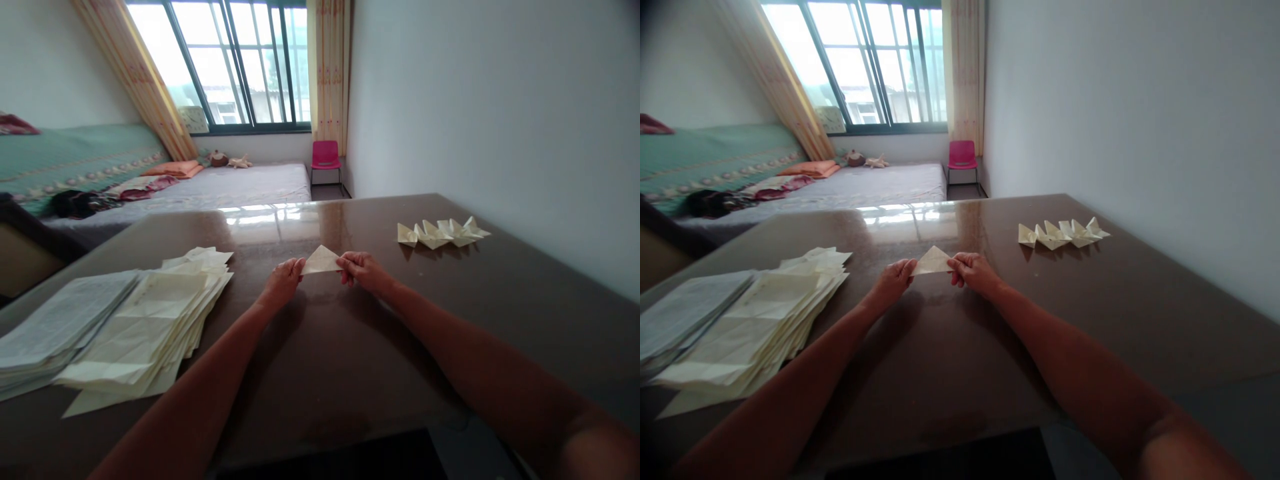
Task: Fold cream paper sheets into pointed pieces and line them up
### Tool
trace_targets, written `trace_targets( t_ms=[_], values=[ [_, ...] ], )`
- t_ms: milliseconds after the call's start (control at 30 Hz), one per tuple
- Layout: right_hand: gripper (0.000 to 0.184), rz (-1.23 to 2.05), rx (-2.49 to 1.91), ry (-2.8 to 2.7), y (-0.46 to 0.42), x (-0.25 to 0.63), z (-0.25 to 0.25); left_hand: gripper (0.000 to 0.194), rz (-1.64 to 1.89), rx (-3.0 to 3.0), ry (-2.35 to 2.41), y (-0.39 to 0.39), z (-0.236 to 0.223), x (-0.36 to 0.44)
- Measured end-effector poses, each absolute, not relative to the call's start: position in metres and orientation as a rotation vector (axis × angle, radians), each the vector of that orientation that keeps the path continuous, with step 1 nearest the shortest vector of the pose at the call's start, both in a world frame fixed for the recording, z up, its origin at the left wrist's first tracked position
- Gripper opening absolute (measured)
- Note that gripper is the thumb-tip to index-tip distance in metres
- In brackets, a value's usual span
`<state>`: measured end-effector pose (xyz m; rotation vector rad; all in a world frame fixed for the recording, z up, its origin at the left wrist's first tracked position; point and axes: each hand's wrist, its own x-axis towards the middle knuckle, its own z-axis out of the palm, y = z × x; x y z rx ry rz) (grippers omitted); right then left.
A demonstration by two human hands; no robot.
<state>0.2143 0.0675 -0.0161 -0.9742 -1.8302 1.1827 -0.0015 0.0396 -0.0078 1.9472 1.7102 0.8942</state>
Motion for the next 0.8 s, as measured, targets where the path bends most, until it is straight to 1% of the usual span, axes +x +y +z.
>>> trace_targets(
  t_ms=[233,333,433,500,567,700,800],
  values=[
    [0.041,1.234,-1.010,-1.832,0.065,0.213,-0.016,0.047,0.921,1.859,1.666,0.042,-0.011,-0.002],
    [0.041,1.328,-1.030,-1.782,0.067,0.211,-0.020,0.052,0.998,1.725,1.621,0.042,-0.013,-0.004],
    [0.041,1.468,-1.042,-1.666,0.066,0.209,-0.022,0.055,1.162,1.415,1.409,0.037,-0.010,-0.005],
    [0.041,1.543,-1.037,-1.575,0.064,0.209,-0.020,0.052,1.196,1.282,1.196,0.032,-0.006,-0.005],
    [0.041,1.611,-1.005,-1.501,0.061,0.209,-0.017,0.048,1.142,1.295,1.035,0.028,-0.004,-0.003],
    [0.042,1.717,-0.954,-1.540,0.054,0.206,-0.014,0.059,1.076,1.395,0.911,0.024,-0.007,0.005],
    [0.045,1.744,-0.947,-1.693,0.050,0.203,-0.016,0.060,1.079,1.393,0.856,0.024,-0.009,0.009]
  ],
)
